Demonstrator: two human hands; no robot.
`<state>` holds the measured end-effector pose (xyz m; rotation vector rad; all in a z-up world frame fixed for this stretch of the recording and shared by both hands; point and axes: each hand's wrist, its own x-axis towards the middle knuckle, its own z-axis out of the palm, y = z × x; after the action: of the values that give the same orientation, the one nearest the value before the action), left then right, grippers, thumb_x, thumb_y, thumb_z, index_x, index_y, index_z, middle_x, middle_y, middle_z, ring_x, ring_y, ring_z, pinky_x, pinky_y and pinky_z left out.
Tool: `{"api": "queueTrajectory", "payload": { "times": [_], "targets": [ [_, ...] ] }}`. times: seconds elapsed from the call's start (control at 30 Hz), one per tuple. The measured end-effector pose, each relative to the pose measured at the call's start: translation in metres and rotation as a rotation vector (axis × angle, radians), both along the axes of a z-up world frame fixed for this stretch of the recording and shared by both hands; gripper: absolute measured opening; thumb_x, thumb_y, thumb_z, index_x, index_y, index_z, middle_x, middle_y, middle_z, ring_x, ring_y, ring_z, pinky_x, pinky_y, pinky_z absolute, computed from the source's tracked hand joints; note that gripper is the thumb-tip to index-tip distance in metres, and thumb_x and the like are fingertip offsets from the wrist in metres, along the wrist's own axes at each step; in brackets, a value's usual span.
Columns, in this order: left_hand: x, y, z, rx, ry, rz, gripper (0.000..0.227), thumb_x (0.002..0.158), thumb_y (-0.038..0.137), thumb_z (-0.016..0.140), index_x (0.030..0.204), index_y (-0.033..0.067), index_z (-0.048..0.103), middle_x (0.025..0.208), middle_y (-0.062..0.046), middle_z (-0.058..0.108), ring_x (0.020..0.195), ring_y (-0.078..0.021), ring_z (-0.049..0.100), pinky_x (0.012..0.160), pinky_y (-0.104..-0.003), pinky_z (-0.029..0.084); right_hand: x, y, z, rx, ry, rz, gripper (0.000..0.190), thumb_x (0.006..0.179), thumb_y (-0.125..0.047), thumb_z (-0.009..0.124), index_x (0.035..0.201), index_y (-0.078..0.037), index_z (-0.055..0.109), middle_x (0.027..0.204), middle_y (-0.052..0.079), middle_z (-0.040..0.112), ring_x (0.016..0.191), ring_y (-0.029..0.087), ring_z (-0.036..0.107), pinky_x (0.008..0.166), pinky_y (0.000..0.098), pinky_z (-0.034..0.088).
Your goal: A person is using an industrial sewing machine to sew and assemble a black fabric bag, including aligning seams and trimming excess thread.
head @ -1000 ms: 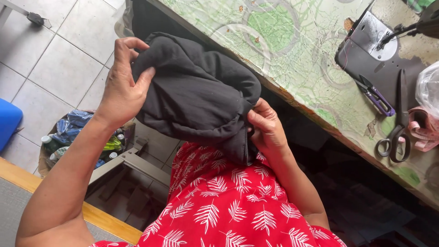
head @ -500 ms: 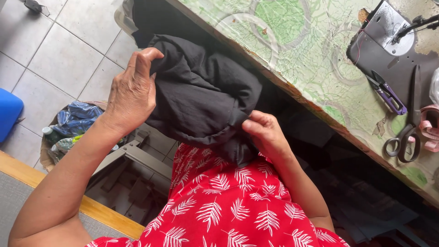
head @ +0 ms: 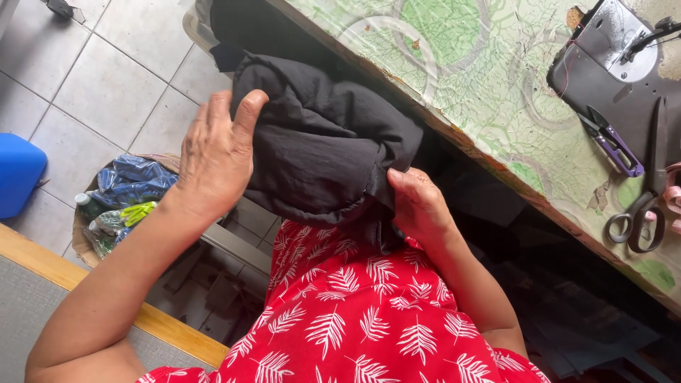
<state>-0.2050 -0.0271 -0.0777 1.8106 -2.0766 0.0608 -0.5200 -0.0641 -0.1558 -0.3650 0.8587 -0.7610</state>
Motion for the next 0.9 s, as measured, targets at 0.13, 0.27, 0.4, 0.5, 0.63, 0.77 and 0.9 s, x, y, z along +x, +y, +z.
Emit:
{"api": "queueTrajectory", "payload": {
  "times": [0.13,0.27,0.4,0.5,0.63,0.77,0.9],
  "targets": [
    [-0.038,0.000,0.042,-0.218,-0.074,-0.107,0.027,0.105,0.023,0.061,0.124,0.0049,0.066,0.121,-0.023,0.060,0.114,-0.0440,0.062,0.098,-0.053,0.049,0.000,-0.003,-0.014,-0.117,0.004,0.045,0.023,0.090,-0.003,0.067,0.108,0.010,0.073,0.098,0.029,0.075,0.093,0.040,0.077,0.087,0.0524,0.060],
    [-0.073,0.005,0.047,-0.041,0.230,-0.287,0.065,0.093,0.052,0.071,0.134,0.0028,0.059,0.104,-0.015,0.059,0.093,-0.0332,0.062,0.085,-0.044,0.054,-0.004,0.001,-0.006,-0.328,0.216,0.159,0.013,0.089,-0.005,0.077,0.098,0.004,0.077,0.093,0.016,0.077,0.094,0.023,0.075,0.086,0.0421,0.061],
    [-0.072,-0.001,0.020,0.081,0.309,-0.279,0.060,0.089,0.024,0.079,0.137,0.0003,0.054,0.101,-0.015,0.059,0.083,-0.0313,0.067,0.071,-0.042,0.059,0.006,-0.036,0.084,-1.210,0.641,0.393,0.022,0.095,-0.017,0.077,0.109,0.000,0.074,0.096,0.019,0.069,0.095,0.038,0.072,0.081,0.0448,0.057],
    [-0.071,-0.002,0.013,0.126,0.348,-0.237,0.061,0.090,0.016,0.075,0.144,0.0029,0.049,0.102,-0.013,0.058,0.084,-0.0333,0.069,0.072,-0.045,0.060,-0.008,-0.025,0.105,-1.313,0.870,0.503,0.036,0.094,-0.017,0.076,0.124,0.001,0.069,0.111,0.023,0.074,0.097,0.042,0.072,0.082,0.0494,0.057],
    [-0.077,0.001,0.004,0.217,0.550,-0.299,0.055,0.095,0.002,0.061,0.146,0.0202,0.051,0.109,-0.016,0.053,0.088,-0.0467,0.066,0.077,-0.056,0.058,0.009,0.015,0.139,-1.294,0.742,0.547,0.038,0.095,-0.009,0.065,0.133,-0.003,0.063,0.119,0.019,0.073,0.109,0.039,0.071,0.089,0.0465,0.059],
    [-0.076,0.000,0.006,0.320,0.580,-0.261,0.021,0.096,0.015,0.064,0.115,0.0225,0.059,0.121,-0.015,0.048,0.074,-0.0356,0.064,0.063,-0.047,0.052,0.015,0.028,0.141,-1.442,0.368,0.867,0.049,0.104,0.010,0.039,0.152,0.008,0.033,0.155,0.024,0.047,0.143,0.039,0.053,0.124,0.0453,0.041],
    [-0.071,-0.003,0.006,0.268,0.775,-0.192,0.027,0.092,0.003,0.063,0.105,0.0275,0.060,0.112,0.003,0.056,0.101,-0.0259,0.070,0.089,-0.038,0.056,0.013,0.016,0.134,-1.393,0.521,0.529,0.029,0.097,0.002,0.058,0.125,0.002,0.068,0.109,0.021,0.075,0.097,0.041,0.075,0.084,0.0492,0.061]
  ]
}}
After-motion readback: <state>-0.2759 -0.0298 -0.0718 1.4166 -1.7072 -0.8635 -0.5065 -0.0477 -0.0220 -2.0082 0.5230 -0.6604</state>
